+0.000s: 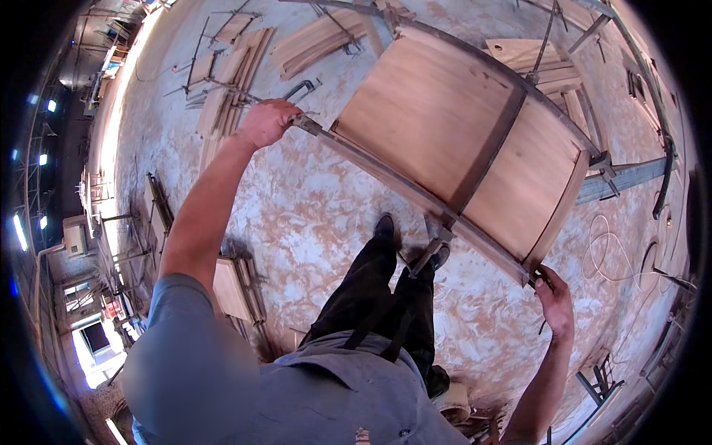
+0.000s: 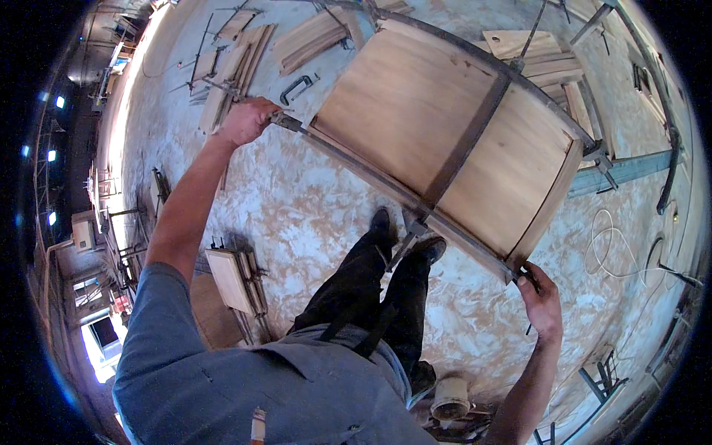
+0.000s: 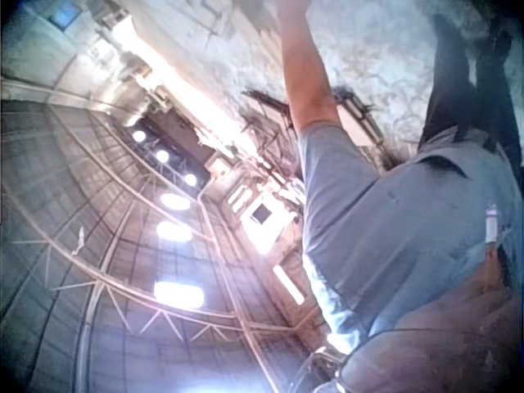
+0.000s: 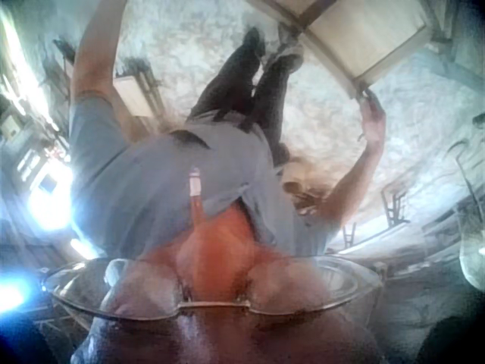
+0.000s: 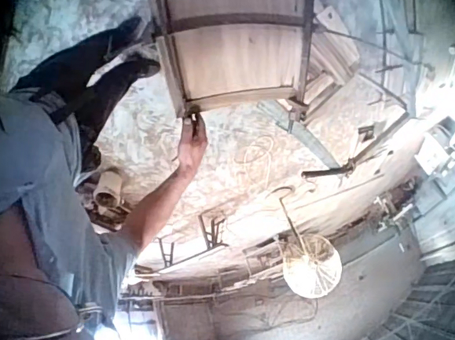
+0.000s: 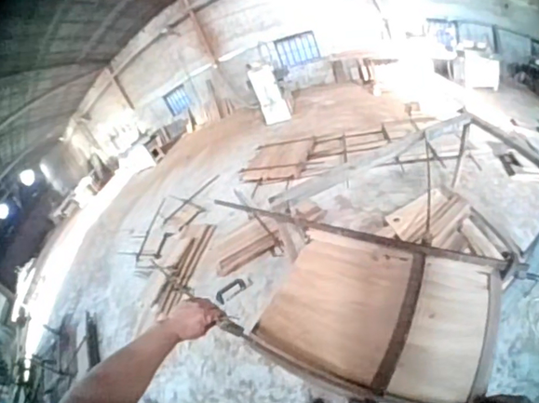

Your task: The person assembles wooden panels by securing them with metal clamps and a hammer. They repeatedly position the panels, tighten the clamps, and adjust the assembly on a workbench in a workshop environment.

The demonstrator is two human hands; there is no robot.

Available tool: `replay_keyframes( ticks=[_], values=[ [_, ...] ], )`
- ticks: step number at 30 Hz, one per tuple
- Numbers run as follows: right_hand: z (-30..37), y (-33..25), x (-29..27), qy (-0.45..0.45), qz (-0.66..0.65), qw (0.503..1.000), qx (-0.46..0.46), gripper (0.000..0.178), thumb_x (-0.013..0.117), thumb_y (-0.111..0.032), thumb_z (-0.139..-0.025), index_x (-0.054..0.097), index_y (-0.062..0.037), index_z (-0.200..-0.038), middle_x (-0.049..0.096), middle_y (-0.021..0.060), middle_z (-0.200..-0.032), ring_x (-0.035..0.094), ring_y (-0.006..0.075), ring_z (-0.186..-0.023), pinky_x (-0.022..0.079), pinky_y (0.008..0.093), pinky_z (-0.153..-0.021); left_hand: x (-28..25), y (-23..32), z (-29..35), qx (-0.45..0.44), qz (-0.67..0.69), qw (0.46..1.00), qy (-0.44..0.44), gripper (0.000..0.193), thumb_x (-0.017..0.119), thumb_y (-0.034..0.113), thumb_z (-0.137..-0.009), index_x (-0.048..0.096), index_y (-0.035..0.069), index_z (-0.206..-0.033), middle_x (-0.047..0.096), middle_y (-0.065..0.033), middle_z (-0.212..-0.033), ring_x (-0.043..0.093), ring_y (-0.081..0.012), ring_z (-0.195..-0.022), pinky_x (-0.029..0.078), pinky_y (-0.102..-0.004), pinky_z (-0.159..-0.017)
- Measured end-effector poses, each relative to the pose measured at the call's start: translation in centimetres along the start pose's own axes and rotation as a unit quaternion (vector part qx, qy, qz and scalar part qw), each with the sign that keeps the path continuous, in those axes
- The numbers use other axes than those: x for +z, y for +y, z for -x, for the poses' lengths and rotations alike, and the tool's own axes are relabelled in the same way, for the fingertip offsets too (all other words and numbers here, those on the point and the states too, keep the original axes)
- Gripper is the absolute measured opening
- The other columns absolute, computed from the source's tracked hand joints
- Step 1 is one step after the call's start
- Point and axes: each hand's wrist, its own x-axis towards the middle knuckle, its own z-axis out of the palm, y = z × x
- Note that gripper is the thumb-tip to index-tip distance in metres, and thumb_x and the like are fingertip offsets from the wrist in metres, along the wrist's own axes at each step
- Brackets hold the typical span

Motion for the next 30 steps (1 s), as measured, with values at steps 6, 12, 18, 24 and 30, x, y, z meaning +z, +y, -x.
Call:
replay_keyframes(
  ticks=[6,12,18,24,30],
  values=[
    [1.0,-0.6,0.4,0.031,0.013,0.999,-0.039,0.038,0.064,-0.021,-0.085,0.054,0.0036,-0.113,0.061,0.0066,-0.090,0.053,0.0137,-0.083,0.044,0.0277,-0.076,1.0,-0.4,0.6,-0.011,0.011,1.000,0.025,0.024,0.059,0.009,-0.077,0.063,0.015,-0.100,0.064,-0.0046,-0.091,0.060,-0.0263,-0.094,0.050,-0.0385,-0.077],
    [1.1,0.6,0.7,0.071,0.002,0.994,-0.086,0.034,0.067,-0.022,-0.084,0.061,0.0042,-0.104,0.062,0.0077,-0.087,0.055,0.0145,-0.079,0.046,0.0291,-0.074,0.4,0.0,0.3,-0.025,0.014,0.999,-0.038,0.026,0.058,0.002,-0.077,0.063,0.011,-0.101,0.064,-0.0100,-0.095,0.061,-0.0307,-0.092,0.051,-0.0404,-0.077],
    [0.8,0.4,0.4,0.066,0.052,0.991,-0.107,0.031,0.065,-0.019,-0.085,0.061,0.0039,-0.106,0.064,0.0099,-0.088,0.057,0.0159,-0.080,0.047,0.0287,-0.075,1.6,-0.5,-0.3,-0.028,0.019,0.999,-0.032,0.023,0.057,0.008,-0.077,0.064,0.013,-0.098,0.066,-0.0092,-0.098,0.061,-0.0285,-0.095,0.050,-0.0393,-0.081],
    [0.2,-0.2,0.2,0.027,0.056,0.995,-0.076,0.027,0.062,-0.021,-0.087,0.064,0.0004,-0.103,0.060,0.0089,-0.071,0.053,0.0154,-0.064,0.045,0.0301,-0.061,4.9,-3.7,1.8,-0.016,0.009,1.000,-0.009,0.028,0.054,0.004,-0.076,0.065,0.007,-0.102,0.064,-0.0168,-0.097,0.060,-0.0349,-0.093,0.049,-0.0427,-0.081],
    [0.3,0.3,0.0,0.078,0.116,0.985,-0.097,0.038,0.064,-0.039,-0.081,0.068,-0.0040,-0.097,0.066,0.0174,-0.079,0.063,0.0302,-0.072,0.050,0.0369,-0.066,-0.3,2.0,1.0,0.001,-0.030,0.998,0.049,0.052,0.060,-0.008,-0.071,0.054,0.004,-0.121,0.057,-0.0172,-0.117,0.054,-0.0352,-0.110,0.045,-0.0413,-0.094]
  ],
)
